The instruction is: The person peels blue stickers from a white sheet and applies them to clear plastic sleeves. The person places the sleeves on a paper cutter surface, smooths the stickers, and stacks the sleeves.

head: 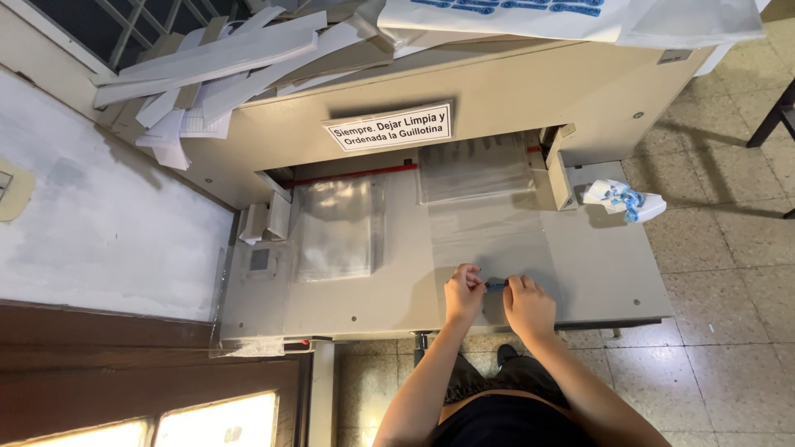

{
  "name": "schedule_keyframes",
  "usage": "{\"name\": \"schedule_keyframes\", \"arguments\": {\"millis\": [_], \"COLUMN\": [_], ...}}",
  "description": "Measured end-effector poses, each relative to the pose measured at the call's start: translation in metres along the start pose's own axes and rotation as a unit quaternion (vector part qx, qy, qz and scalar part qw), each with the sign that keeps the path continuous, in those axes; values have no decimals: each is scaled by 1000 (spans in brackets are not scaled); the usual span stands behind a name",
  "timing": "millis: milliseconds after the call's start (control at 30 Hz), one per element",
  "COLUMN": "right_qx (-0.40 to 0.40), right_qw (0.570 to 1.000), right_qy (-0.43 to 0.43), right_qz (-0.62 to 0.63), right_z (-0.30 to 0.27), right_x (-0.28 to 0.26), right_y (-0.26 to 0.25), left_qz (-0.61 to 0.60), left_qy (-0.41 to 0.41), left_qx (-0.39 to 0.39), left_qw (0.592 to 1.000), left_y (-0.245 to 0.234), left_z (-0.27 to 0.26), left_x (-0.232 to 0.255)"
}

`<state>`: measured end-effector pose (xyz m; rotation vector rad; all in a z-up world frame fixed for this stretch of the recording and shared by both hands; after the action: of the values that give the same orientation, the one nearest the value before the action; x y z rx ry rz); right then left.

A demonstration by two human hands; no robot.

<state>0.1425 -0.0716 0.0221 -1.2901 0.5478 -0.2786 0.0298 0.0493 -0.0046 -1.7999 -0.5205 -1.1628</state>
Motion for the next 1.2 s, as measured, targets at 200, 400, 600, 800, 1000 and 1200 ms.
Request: {"name": "schedule_keyframes", "arguments": {"millis": [200,400,600,800,1000,1200], "right_qx": [21,40,41,51,48,42], "right_qw": [1000,998,998,996,997,997], "right_qy": [-17,-31,-42,-52,-51,-52], "right_qz": [-15,-26,-34,-46,-45,-49], "right_z": [0,-2,-1,-1,-2,-1], "right_x": [-4,-7,-8,-7,-4,-7], "right_y": [-5,-9,-7,-4,2,-1], "left_qz": [-5,-8,2,1,-8,21], "left_qy": [7,12,18,14,35,47], "left_qx": [8,10,11,15,13,9], "left_qw": [1000,1000,1000,1000,999,999], "left_y": [2,3,1,2,-3,0], "left_z": [1,2,-1,-2,-7,-7], "left_x": [-2,-3,1,0,11,11]}}
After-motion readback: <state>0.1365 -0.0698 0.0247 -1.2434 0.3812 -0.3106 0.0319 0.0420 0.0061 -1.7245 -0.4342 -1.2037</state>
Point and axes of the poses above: each hand's wrist, its own z-axis towards the middle knuckle, its own y-axis out of the palm, x = y × z, the point moved 6 cm from there along z, towards the middle knuckle
